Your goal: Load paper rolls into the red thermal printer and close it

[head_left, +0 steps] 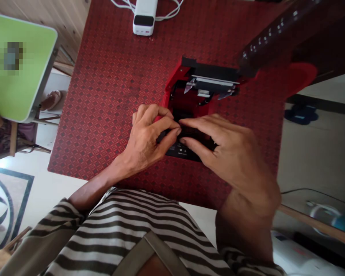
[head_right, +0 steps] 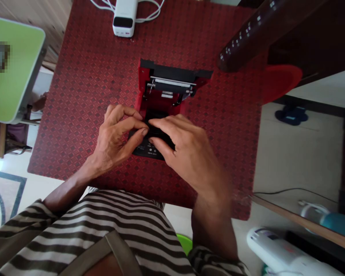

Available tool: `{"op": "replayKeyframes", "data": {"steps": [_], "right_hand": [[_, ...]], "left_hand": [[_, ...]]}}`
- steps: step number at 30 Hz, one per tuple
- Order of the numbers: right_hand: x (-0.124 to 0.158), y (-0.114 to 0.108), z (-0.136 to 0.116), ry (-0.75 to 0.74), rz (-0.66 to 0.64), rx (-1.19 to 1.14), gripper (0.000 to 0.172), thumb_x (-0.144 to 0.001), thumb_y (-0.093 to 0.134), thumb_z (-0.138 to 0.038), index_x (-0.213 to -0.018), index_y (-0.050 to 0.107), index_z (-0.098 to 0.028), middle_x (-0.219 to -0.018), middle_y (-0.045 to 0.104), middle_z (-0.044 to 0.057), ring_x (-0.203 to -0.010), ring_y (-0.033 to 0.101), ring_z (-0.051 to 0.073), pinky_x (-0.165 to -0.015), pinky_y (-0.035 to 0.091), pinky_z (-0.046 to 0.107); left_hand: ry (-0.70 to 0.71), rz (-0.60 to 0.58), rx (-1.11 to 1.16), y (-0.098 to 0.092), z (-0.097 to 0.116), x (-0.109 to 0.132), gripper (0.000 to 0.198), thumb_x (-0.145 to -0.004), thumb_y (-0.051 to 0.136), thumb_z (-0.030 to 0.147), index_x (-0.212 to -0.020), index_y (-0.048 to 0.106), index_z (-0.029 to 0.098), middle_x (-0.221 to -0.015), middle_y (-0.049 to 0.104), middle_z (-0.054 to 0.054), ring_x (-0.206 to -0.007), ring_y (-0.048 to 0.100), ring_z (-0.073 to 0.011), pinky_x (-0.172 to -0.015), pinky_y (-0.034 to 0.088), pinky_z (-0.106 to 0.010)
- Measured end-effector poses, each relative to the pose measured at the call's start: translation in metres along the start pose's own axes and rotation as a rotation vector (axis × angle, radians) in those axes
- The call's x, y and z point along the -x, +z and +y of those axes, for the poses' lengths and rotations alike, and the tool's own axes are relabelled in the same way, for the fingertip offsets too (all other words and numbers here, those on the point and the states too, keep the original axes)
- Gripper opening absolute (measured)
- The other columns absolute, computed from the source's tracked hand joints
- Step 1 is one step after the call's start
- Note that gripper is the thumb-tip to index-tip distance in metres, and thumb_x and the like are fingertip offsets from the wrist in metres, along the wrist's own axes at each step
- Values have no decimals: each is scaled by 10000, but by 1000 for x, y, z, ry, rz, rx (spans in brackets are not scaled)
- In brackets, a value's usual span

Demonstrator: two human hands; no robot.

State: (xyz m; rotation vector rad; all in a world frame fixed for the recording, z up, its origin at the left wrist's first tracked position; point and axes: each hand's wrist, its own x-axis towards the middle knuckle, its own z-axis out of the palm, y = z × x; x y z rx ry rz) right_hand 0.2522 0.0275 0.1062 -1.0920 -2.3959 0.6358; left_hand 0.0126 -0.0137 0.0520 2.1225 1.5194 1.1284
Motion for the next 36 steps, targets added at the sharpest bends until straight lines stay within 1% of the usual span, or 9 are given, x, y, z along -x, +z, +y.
{"op": "replayKeyframes", "data": {"steps": [5,10,12,14,16,20,26,33,36], "right_hand": [[2,6,-15,14,121,41,329,-1246,712,-218,-1150,965,-405,-1104,972,27,-1036,908,326,-997,749,557],[13,14,-22,32,193,114,329,-1272,720,-235,-1054,928,-370,-1036,952,38,-1017,890,318,-988,730,549],[18,19,-22,17,216,154,310,-1267,727,-212,-1079,931,-349,-1041,951,47,-1004,882,315,-981,730,546],[22,23,-21,-19,244,184,290,-1249,737,-165,-1123,942,-328,-1087,964,60,-1013,884,315,-971,732,539],[26,27,-20,-39,271,203,283,-1231,751,-140,-1148,948,-325,-1114,970,59,-1023,892,316,-951,735,532],[31,31,-18,-22,275,236,282,-1232,749,-146,-1195,954,-335,-1128,968,55,-1042,899,313,-960,738,530],[34,36,-18,-63,284,284,299,-1207,746,-97,-1269,959,-298,-1146,980,80,-1067,909,333,-921,716,535],[34,47,-24,-93,418,375,303,-1193,743,-61,-1194,947,-286,-1096,967,67,-1017,902,313,-898,737,516],[36,50,-27,-62,401,377,301,-1178,757,-52,-1267,947,-269,-1249,986,118,-1134,917,349,-972,746,547]], "left_hand": [[81,-2,37,-7,6,4,345,-1371,649,458,-1257,936,305,-1316,883,-89,-1237,774,-299,-1110,586,-520],[89,56,40,-25,7,-14,350,-1348,685,578,-1409,905,312,-1447,892,-114,-1350,809,-341,-1237,641,-587],[87,118,-24,-30,3,-34,467,-1334,706,620,-1575,871,256,-1602,873,-171,-1520,780,-373,-1386,599,-619],[78,97,-99,-29,-5,-57,739,-1348,645,688,-1829,728,133,-1906,715,-242,-1784,644,-390,-1598,414,-616],[114,28,-86,-24,-14,-78,1001,-1309,633,828,-1917,613,33,-1989,630,-282,-1871,572,-439,-1615,385,-639],[-13,-139,-3,-18,-22,-96,829,-1242,742,882,-1824,706,292,-1780,826,-105,-1666,741,-367,-1476,572,-581],[62,-185,21,-32,-20,-68,633,-1238,669,919,-1477,880,372,-1484,917,-102,-1426,823,-404,-1405,589,-676],[165,-250,-57,-34,-27,-22,793,-1234,637,966,-1739,812,380,-1771,801,-153,-1654,742,-461,-1448,489,-688],[222,-281,-104,-34,-32,-13,942,-1194,606,1049,-1806,781,354,-1785,789,-196,-1685,713,-486,-1432,476,-691]]}}
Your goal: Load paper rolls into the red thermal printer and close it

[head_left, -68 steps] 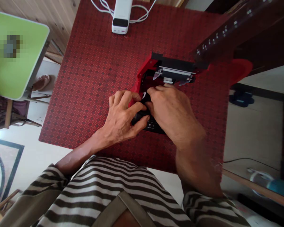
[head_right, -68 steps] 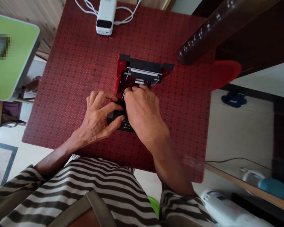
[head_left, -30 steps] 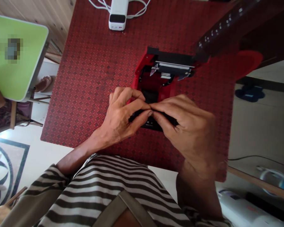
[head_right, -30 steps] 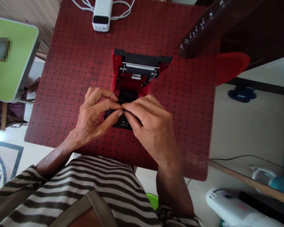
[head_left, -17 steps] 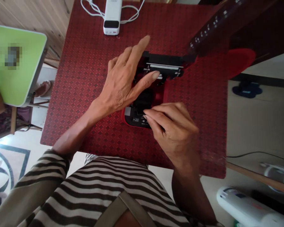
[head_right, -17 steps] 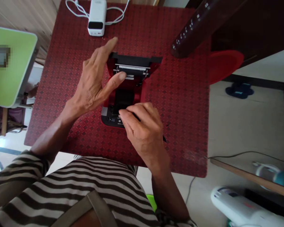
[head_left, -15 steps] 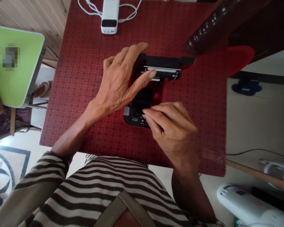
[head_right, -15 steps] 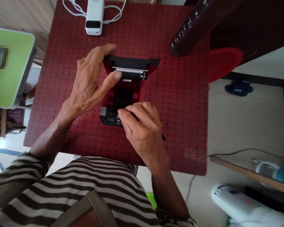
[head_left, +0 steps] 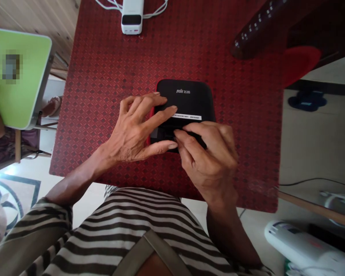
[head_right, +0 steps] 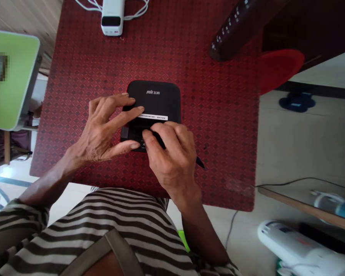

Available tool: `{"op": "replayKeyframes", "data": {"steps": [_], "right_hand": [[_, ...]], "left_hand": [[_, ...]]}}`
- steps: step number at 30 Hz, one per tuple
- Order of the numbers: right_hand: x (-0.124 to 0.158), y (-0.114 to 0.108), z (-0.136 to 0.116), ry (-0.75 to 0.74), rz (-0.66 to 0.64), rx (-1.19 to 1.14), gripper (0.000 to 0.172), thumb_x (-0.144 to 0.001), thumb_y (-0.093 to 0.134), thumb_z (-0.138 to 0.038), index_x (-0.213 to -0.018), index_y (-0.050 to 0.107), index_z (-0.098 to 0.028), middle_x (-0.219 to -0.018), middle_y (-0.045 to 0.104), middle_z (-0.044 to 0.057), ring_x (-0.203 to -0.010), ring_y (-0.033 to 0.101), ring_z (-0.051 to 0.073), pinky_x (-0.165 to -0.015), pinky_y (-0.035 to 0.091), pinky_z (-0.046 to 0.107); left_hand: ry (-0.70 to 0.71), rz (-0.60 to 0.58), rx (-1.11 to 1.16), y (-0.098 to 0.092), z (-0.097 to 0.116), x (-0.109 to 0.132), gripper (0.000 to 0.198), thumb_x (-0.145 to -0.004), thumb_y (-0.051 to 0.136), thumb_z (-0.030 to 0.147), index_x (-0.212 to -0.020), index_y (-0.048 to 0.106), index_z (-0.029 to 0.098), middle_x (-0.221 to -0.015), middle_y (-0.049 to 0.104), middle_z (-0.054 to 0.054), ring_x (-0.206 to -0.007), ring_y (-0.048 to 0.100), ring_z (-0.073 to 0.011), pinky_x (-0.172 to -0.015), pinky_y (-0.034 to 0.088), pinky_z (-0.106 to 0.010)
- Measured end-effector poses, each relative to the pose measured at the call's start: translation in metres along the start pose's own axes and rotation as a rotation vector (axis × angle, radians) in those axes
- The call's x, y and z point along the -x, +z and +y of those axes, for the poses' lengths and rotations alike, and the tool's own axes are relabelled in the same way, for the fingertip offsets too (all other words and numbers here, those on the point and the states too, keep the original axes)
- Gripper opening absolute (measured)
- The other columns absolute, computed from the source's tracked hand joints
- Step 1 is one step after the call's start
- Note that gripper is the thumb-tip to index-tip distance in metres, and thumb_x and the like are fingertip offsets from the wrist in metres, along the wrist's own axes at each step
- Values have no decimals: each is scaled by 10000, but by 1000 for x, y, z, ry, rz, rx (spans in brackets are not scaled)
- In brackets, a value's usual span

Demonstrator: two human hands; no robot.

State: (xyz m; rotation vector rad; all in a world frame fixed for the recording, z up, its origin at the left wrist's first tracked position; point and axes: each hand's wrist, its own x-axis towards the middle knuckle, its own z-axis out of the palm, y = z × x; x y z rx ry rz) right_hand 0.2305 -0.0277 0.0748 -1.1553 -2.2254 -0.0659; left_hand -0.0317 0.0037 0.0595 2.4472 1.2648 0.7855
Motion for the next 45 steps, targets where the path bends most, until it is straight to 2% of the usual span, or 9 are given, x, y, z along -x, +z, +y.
{"op": "replayKeyframes", "data": {"steps": [6,9,15,22,25,30,34,40,45], "right_hand": [[4,5,-1,-20,102,84,249,-1153,822,-39,-1236,911,-256,-1333,997,98,-1237,948,318,-1059,718,485],[5,7,3,-58,76,52,300,-1124,831,1,-1299,896,-233,-1391,994,120,-1288,959,327,-1104,722,487],[3,9,3,-69,110,-8,284,-1116,819,31,-1299,889,-174,-1288,1010,141,-1180,984,325,-1129,750,496],[0,10,2,-13,87,-29,199,-1166,811,-41,-1228,886,-214,-1260,1014,109,-1122,986,310,-1087,780,492],[2,8,5,-30,65,-40,216,-1162,812,-50,-1299,869,-208,-1289,1009,123,-1156,985,325,-1110,777,506],[11,-3,12,14,91,-117,448,-1156,836,-70,-1551,832,-280,-1421,991,113,-1286,972,341,-1145,779,523],[19,-7,16,94,202,-80,323,-1179,839,-99,-1427,895,-298,-1312,1001,97,-1171,981,319,-1066,784,500],[26,1,19,112,216,-98,262,-1189,834,-113,-1357,890,-306,-1268,1004,74,-1113,976,302,-1032,781,495],[26,5,22,116,250,-83,260,-1199,813,-125,-1374,892,-301,-1289,1007,78,-1137,985,313,-1029,781,506]], "left_hand": [[99,51,-70,12,-5,13,994,-1196,629,1041,-1844,744,295,-1798,782,-239,-1710,710,-510,-1383,498,-659],[123,71,-65,16,-6,16,991,-1204,664,1009,-1881,699,286,-1822,765,-248,-1751,689,-519,-1390,499,-649],[116,50,-75,18,-8,18,1151,-1114,644,1133,-1902,677,295,-1845,738,-255,-1771,662,-550,-1406,492,-680],[134,61,-47,23,-12,18,1061,-1157,689,1057,-1908,664,308,-1851,739,-251,-1778,668,-546,-1358,544,-664],[135,81,11,20,-8,18,1021,-1175,704,1025,-1891,675,298,-1847,742,-244,-1779,671,-537,-1372,565,-675],[-22,189,222,18,-4,18,809,-1220,770,865,-1866,654,393,-1822,760,-144,-1662,734,-438,-1369,653,-688],[-233,320,464,37,-10,22,713,-1222,801,767,-1819,644,410,-1774,775,-129,-1550,790,-405,-1249,741,-644],[-404,237,715,45,-3,20,533,-1201,786,458,-1711,693,333,-1729,833,-128,-1539,849,-339,-1266,751,-520],[-435,259,744,42,1,17,573,-1156,869,480,-1687,694,357,-1743,826,-113,-1575,833,-363,-1272,750,-532]]}}
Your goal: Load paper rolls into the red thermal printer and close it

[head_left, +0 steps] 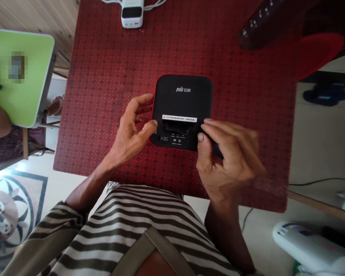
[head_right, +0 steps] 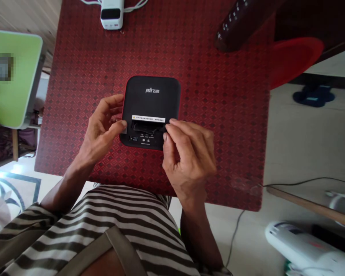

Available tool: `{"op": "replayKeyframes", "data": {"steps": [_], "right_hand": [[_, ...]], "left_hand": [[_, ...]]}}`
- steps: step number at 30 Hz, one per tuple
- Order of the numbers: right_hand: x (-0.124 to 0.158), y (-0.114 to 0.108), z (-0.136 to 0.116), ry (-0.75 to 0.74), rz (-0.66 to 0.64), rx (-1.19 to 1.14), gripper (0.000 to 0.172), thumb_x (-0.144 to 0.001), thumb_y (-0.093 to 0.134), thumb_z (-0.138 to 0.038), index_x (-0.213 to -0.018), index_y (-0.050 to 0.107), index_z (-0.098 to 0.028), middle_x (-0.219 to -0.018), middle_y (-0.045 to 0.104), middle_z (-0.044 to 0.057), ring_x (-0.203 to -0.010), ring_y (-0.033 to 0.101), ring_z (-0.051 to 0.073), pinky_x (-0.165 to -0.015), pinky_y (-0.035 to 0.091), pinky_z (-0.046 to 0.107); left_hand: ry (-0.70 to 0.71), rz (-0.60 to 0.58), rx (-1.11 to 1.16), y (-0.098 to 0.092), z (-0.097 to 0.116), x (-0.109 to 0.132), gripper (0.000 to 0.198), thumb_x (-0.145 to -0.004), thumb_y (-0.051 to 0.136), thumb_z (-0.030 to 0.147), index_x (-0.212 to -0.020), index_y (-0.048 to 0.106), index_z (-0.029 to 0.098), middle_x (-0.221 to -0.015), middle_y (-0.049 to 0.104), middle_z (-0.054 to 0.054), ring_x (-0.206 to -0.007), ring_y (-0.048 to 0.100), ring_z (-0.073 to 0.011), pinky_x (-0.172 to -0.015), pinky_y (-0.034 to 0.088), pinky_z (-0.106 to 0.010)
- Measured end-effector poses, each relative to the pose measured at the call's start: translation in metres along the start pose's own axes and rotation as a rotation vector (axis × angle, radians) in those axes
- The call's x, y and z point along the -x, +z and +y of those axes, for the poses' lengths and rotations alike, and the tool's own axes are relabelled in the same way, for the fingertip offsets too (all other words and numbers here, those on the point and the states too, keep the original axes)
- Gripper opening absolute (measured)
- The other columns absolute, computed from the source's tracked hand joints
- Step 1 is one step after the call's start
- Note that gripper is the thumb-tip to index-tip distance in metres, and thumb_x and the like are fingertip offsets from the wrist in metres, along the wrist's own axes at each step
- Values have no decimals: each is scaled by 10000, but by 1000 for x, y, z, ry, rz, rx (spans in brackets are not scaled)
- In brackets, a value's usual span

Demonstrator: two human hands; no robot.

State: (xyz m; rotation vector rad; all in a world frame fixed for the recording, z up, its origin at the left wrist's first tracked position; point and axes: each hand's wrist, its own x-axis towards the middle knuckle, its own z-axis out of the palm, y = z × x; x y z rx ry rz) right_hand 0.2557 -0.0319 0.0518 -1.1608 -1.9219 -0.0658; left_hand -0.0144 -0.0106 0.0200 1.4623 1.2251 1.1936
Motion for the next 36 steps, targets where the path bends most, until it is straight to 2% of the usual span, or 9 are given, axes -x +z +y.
{"op": "replayKeyframes", "data": {"steps": [4,9,13,17,22,24,27,31,36], "right_hand": [[0,1,3,7,45,26,199,-1218,805,-167,-1334,888,-306,-1244,1005,64,-1099,979,294,-1013,776,483],[4,1,4,56,9,33,251,-1209,803,-138,-1357,878,-326,-1262,1005,72,-1111,983,318,-1018,784,520],[6,3,3,67,-3,55,232,-1231,766,-177,-1369,868,-332,-1259,1004,73,-1099,980,331,-1018,785,553],[7,6,5,81,-20,45,280,-1228,744,-168,-1423,861,-330,-1302,997,88,-1151,968,340,-1082,762,573],[6,6,8,55,-33,14,320,-1223,748,-155,-1445,866,-353,-1317,994,60,-1160,957,323,-1086,728,557],[6,7,8,39,-24,8,324,-1223,757,-153,-1453,875,-349,-1307,995,65,-1146,959,320,-1072,735,546],[6,8,8,32,-2,19,290,-1225,758,-163,-1426,878,-333,-1275,995,74,-1115,961,323,-1035,746,539],[7,8,8,49,-16,24,292,-1230,739,-177,-1424,870,-351,-1293,994,72,-1123,957,337,-1058,735,567],[5,7,9,51,-13,-46,321,-1210,762,-129,-1426,871,-339,-1290,994,83,-1131,962,339,-1046,745,556]], "left_hand": [[-38,-15,-19,1,-6,0,592,-1162,830,518,-1714,663,386,-1774,814,-95,-1637,801,-381,-1294,747,-563],[-8,-10,-182,5,-10,4,623,-1251,659,614,-1823,534,402,-1863,752,-108,-1705,755,-387,-1353,718,-614],[10,-26,-245,8,-8,6,645,-1274,602,718,-1846,481,445,-1868,741,-91,-1727,738,-399,-1342,720,-623],[60,-15,-186,10,-14,9,653,-1288,590,705,-1861,471,416,-1863,740,-117,-1704,755,-414,-1337,711,-680],[67,-40,-300,8,-24,12,829,-1237,686,755,-1970,384,512,-1955,679,-69,-1787,681,-468,-1341,689,-746],[66,-48,-290,5,-24,13,842,-1231,716,768,-1975,408,522,-1954,685,-62,-1793,684,-461,-1344,702,-726],[71,-56,-227,0,-17,13,782,-1266,665,779,-1965,475,485,-1960,686,-84,-1791,708,-437,-1358,723,-676],[58,-97,-252,-3,-8,14,806,-1295,571,791,-2003,452,425,-1989,656,-141,-1802,708,-443,-1338,743,-646],[122,-61,-162,0,-7,13,709,-1290,662,714,-1950,521,496,-1955,690,-81,-1793,713,-445,-1429,696,-677]]}}
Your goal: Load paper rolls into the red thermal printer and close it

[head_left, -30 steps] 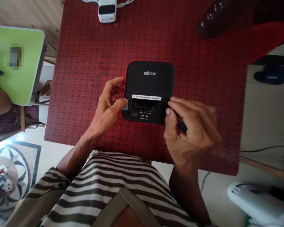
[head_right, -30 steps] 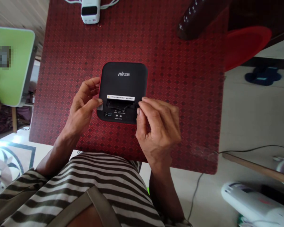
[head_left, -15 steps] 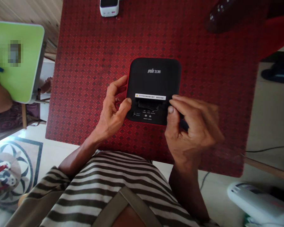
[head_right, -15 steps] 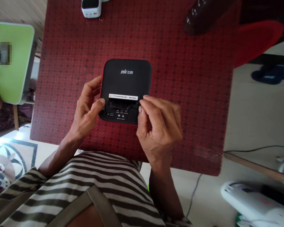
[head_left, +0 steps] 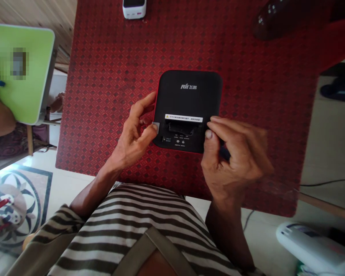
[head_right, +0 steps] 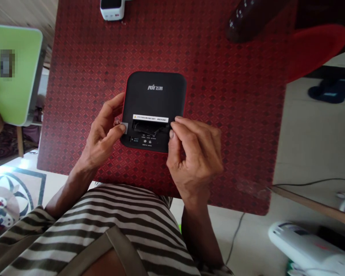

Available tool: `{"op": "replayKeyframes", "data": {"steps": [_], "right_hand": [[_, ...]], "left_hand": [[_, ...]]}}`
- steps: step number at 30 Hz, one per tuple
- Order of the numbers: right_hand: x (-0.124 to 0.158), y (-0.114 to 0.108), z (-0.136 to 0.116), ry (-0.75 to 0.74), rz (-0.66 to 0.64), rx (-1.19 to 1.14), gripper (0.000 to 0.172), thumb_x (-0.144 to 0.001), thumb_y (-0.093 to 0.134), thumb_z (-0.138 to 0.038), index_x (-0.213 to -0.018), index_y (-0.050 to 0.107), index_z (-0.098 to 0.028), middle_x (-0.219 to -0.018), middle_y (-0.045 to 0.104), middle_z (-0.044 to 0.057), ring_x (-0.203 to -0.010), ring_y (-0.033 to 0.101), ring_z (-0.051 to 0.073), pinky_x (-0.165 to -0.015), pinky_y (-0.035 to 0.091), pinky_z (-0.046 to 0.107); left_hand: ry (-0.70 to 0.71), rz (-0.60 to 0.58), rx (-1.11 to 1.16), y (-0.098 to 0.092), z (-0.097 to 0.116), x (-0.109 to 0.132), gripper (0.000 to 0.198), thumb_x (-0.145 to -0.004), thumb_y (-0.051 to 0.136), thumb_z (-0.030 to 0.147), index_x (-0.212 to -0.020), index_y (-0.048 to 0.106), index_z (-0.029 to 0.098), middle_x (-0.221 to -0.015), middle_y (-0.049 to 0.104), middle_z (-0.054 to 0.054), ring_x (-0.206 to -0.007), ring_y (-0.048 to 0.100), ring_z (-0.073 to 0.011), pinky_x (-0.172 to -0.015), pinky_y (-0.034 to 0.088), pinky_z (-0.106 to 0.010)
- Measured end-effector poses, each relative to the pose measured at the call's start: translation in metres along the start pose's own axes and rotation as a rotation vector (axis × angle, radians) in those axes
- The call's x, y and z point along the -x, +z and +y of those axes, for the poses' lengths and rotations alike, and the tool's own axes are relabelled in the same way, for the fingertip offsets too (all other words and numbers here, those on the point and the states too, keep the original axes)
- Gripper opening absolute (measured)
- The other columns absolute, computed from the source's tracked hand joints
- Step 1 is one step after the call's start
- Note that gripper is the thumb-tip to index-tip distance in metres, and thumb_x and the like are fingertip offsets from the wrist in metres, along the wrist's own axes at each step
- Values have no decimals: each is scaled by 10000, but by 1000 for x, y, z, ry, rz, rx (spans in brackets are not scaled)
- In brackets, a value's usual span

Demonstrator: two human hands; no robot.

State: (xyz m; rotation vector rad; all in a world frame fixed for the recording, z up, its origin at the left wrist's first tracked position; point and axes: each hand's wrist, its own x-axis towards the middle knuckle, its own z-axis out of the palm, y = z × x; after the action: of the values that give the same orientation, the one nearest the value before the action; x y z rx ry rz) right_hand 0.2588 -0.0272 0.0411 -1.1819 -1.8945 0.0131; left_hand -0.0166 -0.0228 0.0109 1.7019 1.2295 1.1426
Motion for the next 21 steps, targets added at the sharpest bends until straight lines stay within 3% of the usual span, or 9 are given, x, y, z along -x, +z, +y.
{"op": "replayKeyframes", "data": {"steps": [4,8,11,14,16,18,21], "right_hand": [[-1,3,-1,-15,28,24,300,-1214,766,-139,-1416,870,-334,-1261,997,78,-1091,968,329,-1002,758,541],[2,3,-5,34,69,58,420,-1234,742,-173,-1571,842,-403,-1326,987,82,-1163,966,365,-1088,736,593],[4,1,-7,55,102,93,461,-1239,743,-181,-1633,836,-400,-1384,977,126,-1235,954,410,-1126,716,625],[3,1,-7,30,179,89,414,-1233,785,-200,-1609,849,-360,-1369,984,119,-1210,956,388,-1083,731,588],[2,2,-7,-9,225,112,373,-1240,785,-239,-1587,856,-358,-1318,991,95,-1147,963,363,-1021,744,561],[-1,-1,-8,-40,218,129,380,-1240,785,-247,-1593,855,-372,-1301,993,91,-1119,968,360,-996,749,562],[-14,-9,-7,-55,105,91,439,-1219,793,-162,-1580,870,-400,-1311,989,93,-1149,964,356,-1059,736,561]], "left_hand": [[-24,-27,-16,3,1,-2,722,-1307,597,726,-1958,479,437,-1970,680,-106,-1847,665,-433,-1451,672,-663],[-29,-7,-1,6,-1,-2,733,-1293,596,744,-1946,472,433,-1969,678,-114,-1832,681,-417,-1425,691,-642],[-32,31,-35,9,-9,-1,747,-1282,581,744,-1950,475,427,-1961,672,-130,-1800,699,-440,-1405,692,-693],[17,69,-9,13,-19,0,685,-1261,639,704,-1901,584,468,-1905,723,-101,-1760,718,-462,-1416,667,-746],[36,73,19,15,-24,0,681,-1249,687,659,-1903,593,495,-1896,735,-88,-1745,732,-452,-1394,684,-717],[26,69,17,15,-28,0,765,-1254,672,629,-1978,476,481,-1919,714,-118,-1722,759,-420,-1315,734,-644],[-16,61,-4,16,-34,-2,837,-1256,670,634,-2013,377,433,-1933,698,-173,-1711,776,-388,-1232,760,-563]]}}
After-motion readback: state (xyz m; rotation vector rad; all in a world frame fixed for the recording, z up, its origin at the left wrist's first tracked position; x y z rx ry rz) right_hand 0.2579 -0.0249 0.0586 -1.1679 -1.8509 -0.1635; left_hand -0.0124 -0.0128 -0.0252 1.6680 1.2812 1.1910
